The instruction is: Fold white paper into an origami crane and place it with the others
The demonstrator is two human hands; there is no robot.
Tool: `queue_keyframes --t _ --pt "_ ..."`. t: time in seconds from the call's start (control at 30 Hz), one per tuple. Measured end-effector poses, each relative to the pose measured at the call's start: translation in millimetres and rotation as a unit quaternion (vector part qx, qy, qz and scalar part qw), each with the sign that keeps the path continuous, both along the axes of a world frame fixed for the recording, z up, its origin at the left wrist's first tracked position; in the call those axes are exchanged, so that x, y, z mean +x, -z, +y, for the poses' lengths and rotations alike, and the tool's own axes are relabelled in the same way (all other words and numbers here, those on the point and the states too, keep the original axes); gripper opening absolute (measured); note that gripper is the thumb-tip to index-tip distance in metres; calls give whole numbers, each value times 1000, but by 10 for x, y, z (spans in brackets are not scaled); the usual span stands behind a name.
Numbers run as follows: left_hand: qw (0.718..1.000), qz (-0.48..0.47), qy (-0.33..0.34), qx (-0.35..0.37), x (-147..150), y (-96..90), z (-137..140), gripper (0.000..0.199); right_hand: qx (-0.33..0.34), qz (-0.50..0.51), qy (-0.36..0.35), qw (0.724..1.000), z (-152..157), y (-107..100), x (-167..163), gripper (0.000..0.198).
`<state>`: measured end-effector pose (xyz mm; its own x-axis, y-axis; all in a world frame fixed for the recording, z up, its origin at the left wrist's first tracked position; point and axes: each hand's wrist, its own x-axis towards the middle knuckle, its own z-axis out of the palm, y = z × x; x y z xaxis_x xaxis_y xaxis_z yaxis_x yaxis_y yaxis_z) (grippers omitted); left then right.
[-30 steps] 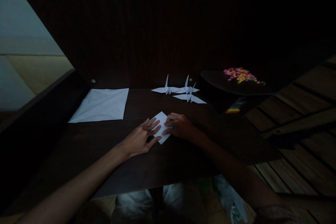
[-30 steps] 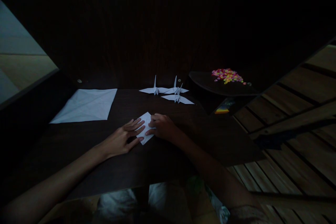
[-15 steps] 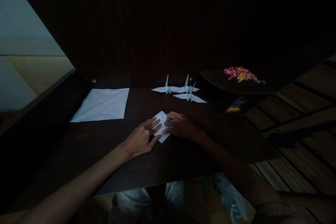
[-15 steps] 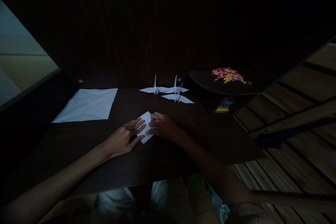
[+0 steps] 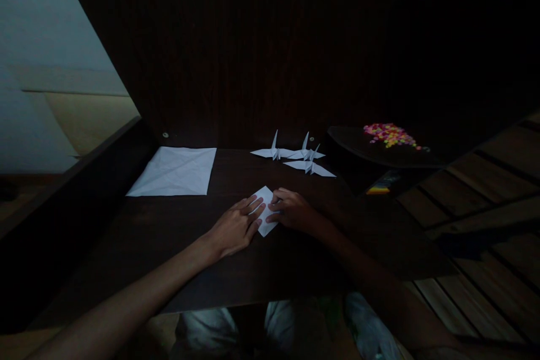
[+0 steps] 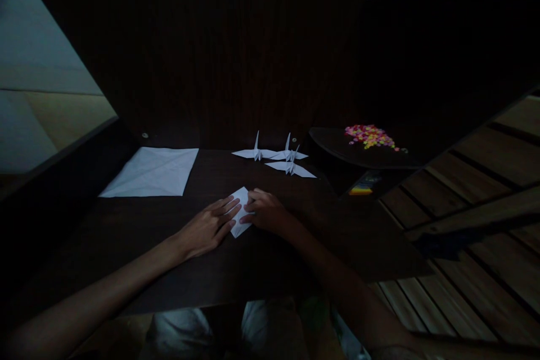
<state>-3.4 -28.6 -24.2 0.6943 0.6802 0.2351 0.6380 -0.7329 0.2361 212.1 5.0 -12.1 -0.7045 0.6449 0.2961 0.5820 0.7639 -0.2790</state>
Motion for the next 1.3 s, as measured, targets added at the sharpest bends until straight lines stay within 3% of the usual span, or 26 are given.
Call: queue_keyframes --t 0.27,0.5,0.83,0.97,1.3 --pt "1000 -4 -24 -8 27 -1 -29 44 -19 -28 21 999 -50 -62 -19 24" --pt "1000 9 -7 -7 -17 -2 -25 49 -12 -43 21 999 -110 -106 -27 38" --pt "1000 11 6 -24 -65 -18 -36 57 -21 -55 13 998 -173 -173 -7 36" --pt "998 25 35 -38 -106 -28 -29 67 -25 -67 26 997 -189 -162 -11 42" --pt "998 53 33 -30 -80 -62 -76 77 -36 -76 74 994 -204 -76 -39 51"
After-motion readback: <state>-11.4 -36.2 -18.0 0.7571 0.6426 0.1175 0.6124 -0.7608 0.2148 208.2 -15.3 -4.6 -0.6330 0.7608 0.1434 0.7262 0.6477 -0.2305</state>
